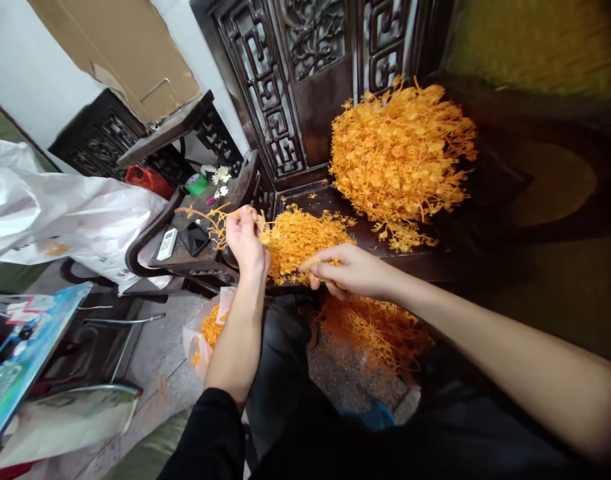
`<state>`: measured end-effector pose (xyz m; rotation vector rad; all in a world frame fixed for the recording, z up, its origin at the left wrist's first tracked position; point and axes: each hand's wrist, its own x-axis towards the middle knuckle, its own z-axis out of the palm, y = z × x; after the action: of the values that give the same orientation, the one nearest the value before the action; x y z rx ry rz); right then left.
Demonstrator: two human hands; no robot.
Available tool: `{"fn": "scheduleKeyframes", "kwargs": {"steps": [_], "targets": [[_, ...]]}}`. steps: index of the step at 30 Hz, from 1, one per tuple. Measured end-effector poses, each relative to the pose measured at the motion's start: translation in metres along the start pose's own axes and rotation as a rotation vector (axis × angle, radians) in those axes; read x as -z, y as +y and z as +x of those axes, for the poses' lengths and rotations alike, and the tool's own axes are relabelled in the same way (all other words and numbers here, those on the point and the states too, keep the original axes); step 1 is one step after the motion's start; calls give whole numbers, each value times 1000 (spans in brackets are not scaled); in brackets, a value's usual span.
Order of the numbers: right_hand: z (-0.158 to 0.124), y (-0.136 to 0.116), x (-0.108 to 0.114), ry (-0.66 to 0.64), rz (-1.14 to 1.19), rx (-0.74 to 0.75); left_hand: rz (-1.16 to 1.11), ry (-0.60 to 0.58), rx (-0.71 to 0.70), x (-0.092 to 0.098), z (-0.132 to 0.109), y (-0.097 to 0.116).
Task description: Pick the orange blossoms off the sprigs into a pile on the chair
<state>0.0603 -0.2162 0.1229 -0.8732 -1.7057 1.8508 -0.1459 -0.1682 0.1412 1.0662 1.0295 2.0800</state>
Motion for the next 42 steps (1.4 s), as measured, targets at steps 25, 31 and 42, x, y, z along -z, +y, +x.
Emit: {"fn": "scheduleKeyframes", "kwargs": {"steps": [25,31,42], "targets": [[21,5,-24,121,497,180,414,-387,-633,-10,-51,-17],[2,4,-42,223,207,256,283,17,-445,2,-7,-12],[109,43,49,646,-824,388,105,169,-225,37,-8,9]]}}
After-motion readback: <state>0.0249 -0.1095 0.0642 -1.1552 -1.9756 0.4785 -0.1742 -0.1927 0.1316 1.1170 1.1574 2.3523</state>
